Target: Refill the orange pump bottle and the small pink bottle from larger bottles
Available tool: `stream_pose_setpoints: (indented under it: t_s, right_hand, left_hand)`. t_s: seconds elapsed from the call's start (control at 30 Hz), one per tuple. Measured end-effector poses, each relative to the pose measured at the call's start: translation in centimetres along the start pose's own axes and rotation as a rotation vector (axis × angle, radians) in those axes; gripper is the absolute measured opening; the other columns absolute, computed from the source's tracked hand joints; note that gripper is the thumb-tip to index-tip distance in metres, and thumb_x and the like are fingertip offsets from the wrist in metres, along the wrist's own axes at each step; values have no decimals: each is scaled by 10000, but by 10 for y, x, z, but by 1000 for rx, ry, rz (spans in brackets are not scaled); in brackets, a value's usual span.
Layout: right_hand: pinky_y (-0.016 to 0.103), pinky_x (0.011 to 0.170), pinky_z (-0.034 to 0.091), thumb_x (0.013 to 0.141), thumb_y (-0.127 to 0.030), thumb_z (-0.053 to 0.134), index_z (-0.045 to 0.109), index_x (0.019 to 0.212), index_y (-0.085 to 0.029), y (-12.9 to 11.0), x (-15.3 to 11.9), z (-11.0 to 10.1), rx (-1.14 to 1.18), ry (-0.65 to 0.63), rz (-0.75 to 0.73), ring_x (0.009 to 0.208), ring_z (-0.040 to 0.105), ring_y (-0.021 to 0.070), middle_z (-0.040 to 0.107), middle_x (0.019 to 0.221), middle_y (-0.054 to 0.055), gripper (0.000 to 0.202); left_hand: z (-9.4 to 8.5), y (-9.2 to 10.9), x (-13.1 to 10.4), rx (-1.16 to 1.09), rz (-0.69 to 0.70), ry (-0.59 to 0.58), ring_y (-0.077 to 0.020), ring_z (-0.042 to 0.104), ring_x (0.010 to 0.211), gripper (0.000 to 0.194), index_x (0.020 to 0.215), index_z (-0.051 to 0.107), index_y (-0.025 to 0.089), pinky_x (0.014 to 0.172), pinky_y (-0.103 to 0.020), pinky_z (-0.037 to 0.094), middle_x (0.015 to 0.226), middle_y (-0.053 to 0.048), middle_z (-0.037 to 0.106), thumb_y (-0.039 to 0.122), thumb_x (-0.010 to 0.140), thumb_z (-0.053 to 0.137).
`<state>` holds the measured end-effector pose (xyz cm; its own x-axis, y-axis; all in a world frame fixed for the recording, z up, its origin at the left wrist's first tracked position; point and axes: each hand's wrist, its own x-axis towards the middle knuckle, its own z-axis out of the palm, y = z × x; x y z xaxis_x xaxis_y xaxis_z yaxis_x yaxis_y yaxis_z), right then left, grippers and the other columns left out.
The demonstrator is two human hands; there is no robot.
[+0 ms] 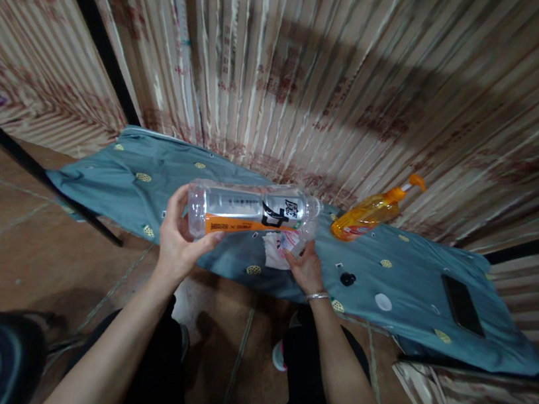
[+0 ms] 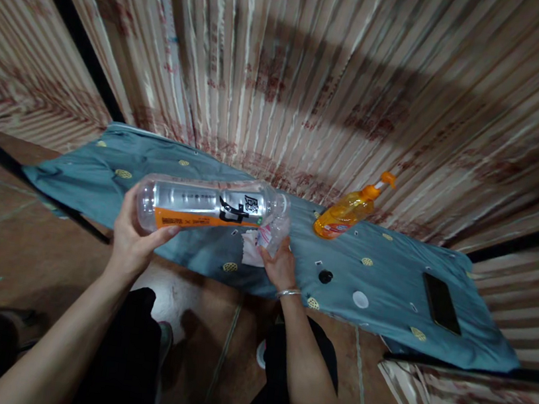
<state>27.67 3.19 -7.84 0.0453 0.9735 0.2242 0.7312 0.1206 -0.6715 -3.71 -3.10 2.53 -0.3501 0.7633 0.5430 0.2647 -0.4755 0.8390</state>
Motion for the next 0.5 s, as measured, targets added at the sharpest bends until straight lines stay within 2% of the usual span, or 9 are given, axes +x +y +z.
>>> stream_pose_setpoints:
  t_s: [0.1,0.27,0.5]
  right_hand:
    - [481,906,699,874,-525,764,610,1282,-238,-2,0,1,36,-29,81,981,846,366,869,1108,144,522]
    - [455,919,672,869,-511,758,597,1298,-231,-9,1,0,32,-64,128,1025,853,374,866,1119,138,538]
    - [430,896,658,872,-479,769,603,1282,-230,-16,3,0,49,-79,118,1046,850,379,861,1096,129,507]
  left_hand:
    - [1,-3,0,13,19,5,-418,715,1434,1102,1494,617,244,1210,-555,628,1504,-166,708,852,653,987]
    - [3,-6,1,9,26,41,-409,733,1390,1109,1461,641,236,1214,-560,616,1454,-160,718,862,617,997]
    - [2,-9,9,-9,-16,29,-398,744,1362,1104,1431,626,235,1155,-517,645,1448,-172,721,871,607,994]
